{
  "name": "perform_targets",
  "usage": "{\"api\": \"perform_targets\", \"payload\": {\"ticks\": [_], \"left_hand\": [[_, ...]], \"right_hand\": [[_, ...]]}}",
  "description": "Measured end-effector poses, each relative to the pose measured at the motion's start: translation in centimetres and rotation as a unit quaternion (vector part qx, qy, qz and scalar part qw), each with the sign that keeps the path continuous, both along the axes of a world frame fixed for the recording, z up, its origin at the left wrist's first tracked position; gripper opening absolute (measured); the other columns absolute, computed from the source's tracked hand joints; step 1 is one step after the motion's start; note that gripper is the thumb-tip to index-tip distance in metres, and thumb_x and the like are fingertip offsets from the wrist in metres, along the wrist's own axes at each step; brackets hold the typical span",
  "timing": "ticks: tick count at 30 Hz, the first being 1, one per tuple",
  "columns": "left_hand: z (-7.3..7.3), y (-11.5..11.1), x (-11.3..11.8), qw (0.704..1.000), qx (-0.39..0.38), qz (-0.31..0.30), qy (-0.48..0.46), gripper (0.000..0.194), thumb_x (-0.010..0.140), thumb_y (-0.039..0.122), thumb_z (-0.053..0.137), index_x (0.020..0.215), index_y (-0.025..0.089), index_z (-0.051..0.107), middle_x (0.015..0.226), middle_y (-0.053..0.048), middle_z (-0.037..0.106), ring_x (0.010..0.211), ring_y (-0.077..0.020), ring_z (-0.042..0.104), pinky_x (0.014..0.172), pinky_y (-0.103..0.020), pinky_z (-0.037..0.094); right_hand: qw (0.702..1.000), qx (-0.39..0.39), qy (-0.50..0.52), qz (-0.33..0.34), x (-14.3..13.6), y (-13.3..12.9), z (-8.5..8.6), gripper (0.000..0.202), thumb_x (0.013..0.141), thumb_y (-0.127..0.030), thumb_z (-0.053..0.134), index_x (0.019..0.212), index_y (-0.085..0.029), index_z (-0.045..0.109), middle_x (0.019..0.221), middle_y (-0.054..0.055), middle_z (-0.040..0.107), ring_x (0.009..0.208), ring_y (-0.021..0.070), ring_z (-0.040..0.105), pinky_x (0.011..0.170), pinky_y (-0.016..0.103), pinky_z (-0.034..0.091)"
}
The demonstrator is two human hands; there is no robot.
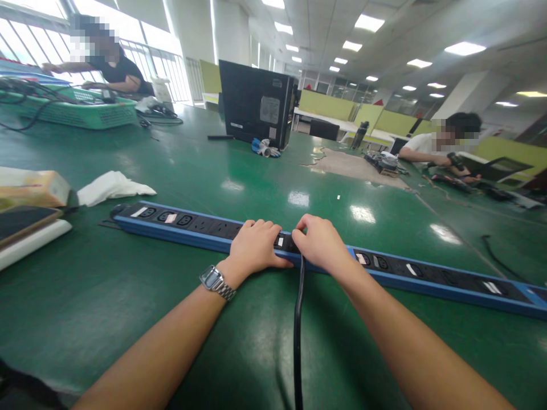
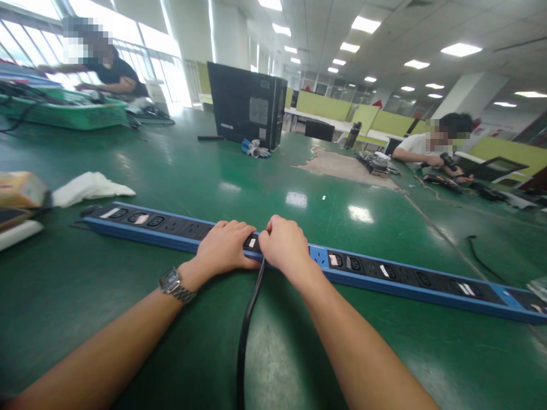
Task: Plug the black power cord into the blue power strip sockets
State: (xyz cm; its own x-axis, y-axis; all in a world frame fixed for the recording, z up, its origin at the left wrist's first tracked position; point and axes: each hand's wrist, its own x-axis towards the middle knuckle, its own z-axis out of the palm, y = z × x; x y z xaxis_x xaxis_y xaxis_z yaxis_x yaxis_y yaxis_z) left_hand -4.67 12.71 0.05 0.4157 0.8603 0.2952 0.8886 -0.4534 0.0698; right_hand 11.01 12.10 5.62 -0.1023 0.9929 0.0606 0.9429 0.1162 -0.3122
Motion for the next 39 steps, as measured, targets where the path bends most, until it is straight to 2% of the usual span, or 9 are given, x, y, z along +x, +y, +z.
{"api": "perform_targets", "payload": {"ticks": [5, 9, 14, 17, 21, 25, 32, 35, 39], "left_hand": [[0.3, -0.1, 0.1, 1.000, -0.014, 0.012, 0.009, 0.053, 0.068, 0.059, 0.067, 0.103, 0.021, 0.063, 0.098, -0.009, 0.068, 0.098, -0.0295, 0.059, 0.085, -0.041, 0.039], [0.2, 0.0, 0.0, 1.000, -0.011, 0.005, 0.001, 0.056, 0.066, 0.063, 0.068, 0.102, 0.020, 0.064, 0.097, -0.009, 0.068, 0.098, -0.0300, 0.059, 0.085, -0.041, 0.039], [0.1, 0.1, -0.1, 1.000, -0.007, -0.003, 0.001, 0.068, 0.062, 0.074, 0.066, 0.105, 0.021, 0.063, 0.102, -0.009, 0.069, 0.100, -0.0306, 0.060, 0.089, -0.042, 0.038], [0.1, 0.2, -0.2, 1.000, -0.006, -0.003, 0.006, 0.072, 0.061, 0.077, 0.064, 0.105, 0.020, 0.063, 0.102, -0.009, 0.069, 0.100, -0.0307, 0.060, 0.089, -0.042, 0.038], [0.0, 0.4, -0.3, 1.000, -0.013, -0.003, 0.007, 0.073, 0.061, 0.078, 0.064, 0.106, 0.020, 0.063, 0.103, -0.009, 0.069, 0.099, -0.0303, 0.060, 0.089, -0.042, 0.038], [-0.1, 0.5, -0.3, 1.000, -0.014, -0.006, 0.005, 0.075, 0.061, 0.078, 0.063, 0.108, 0.020, 0.063, 0.104, -0.009, 0.069, 0.100, -0.0310, 0.060, 0.089, -0.043, 0.038], [0.2, 0.5, -0.3, 1.000, -0.023, -0.005, 0.007, 0.075, 0.062, 0.078, 0.062, 0.109, 0.019, 0.063, 0.104, -0.010, 0.069, 0.100, -0.0321, 0.060, 0.090, -0.043, 0.038], [0.3, 0.5, -0.3, 1.000, -0.020, -0.004, 0.018, 0.075, 0.063, 0.078, 0.061, 0.110, 0.019, 0.063, 0.104, -0.010, 0.069, 0.100, -0.0314, 0.060, 0.089, -0.043, 0.039], [0.3, 0.5, -0.3, 1.000, -0.016, -0.008, 0.022, 0.075, 0.064, 0.078, 0.060, 0.109, 0.019, 0.063, 0.104, -0.010, 0.069, 0.099, -0.0312, 0.061, 0.088, -0.043, 0.040]], "right_hand": [[0.997, -0.025, -0.068, -0.008, -1.9, -1.1, 0.0, 0.030, 0.084, -0.027, 0.046, 0.106, -0.015, 0.061, 0.096, 0.016, 0.070, 0.087, 0.0287, 0.066, 0.073, 0.036, 0.048], [0.998, -0.022, -0.054, -0.003, -1.8, -1.0, 0.6, 0.027, 0.082, -0.026, 0.048, 0.101, -0.016, 0.064, 0.097, 0.016, 0.070, 0.087, 0.0281, 0.066, 0.071, 0.035, 0.047], [0.992, 0.117, 0.046, -0.028, 2.4, -1.8, 5.3, 0.023, 0.084, -0.032, 0.050, 0.091, -0.018, 0.067, 0.083, 0.007, 0.070, 0.075, 0.0185, 0.062, 0.066, 0.027, 0.042], [0.990, 0.113, 0.078, -0.024, 6.4, -2.5, 6.6, 0.025, 0.082, -0.036, 0.053, 0.090, -0.017, 0.067, 0.069, 0.003, 0.066, 0.059, 0.0151, 0.056, 0.056, 0.026, 0.036], [0.999, 0.026, 0.026, -0.002, 10.6, -2.5, 3.5, 0.020, 0.082, -0.032, 0.052, 0.084, -0.018, 0.067, 0.065, 0.001, 0.064, 0.059, 0.0148, 0.055, 0.056, 0.025, 0.035], [1.000, 0.003, -0.024, -0.019, 11.9, -2.0, 0.1, 0.019, 0.083, -0.030, 0.052, 0.084, -0.018, 0.067, 0.071, 0.003, 0.066, 0.066, 0.0165, 0.057, 0.061, 0.025, 0.036], [0.998, 0.027, -0.060, -0.024, 10.8, -2.7, -1.5, 0.024, 0.088, -0.030, 0.047, 0.097, -0.018, 0.066, 0.085, 0.007, 0.070, 0.078, 0.0191, 0.063, 0.068, 0.026, 0.037], [0.998, 0.039, -0.046, -0.031, 10.7, -2.9, -0.1, 0.021, 0.086, -0.029, 0.050, 0.091, -0.019, 0.067, 0.080, 0.006, 0.070, 0.075, 0.0186, 0.062, 0.067, 0.026, 0.038], [0.987, 0.133, 0.051, -0.080, 13.1, -4.0, 5.1, 0.026, 0.085, -0.038, 0.052, 0.091, -0.019, 0.068, 0.067, 0.003, 0.067, 0.060, 0.0165, 0.058, 0.059, 0.027, 0.038]]}}
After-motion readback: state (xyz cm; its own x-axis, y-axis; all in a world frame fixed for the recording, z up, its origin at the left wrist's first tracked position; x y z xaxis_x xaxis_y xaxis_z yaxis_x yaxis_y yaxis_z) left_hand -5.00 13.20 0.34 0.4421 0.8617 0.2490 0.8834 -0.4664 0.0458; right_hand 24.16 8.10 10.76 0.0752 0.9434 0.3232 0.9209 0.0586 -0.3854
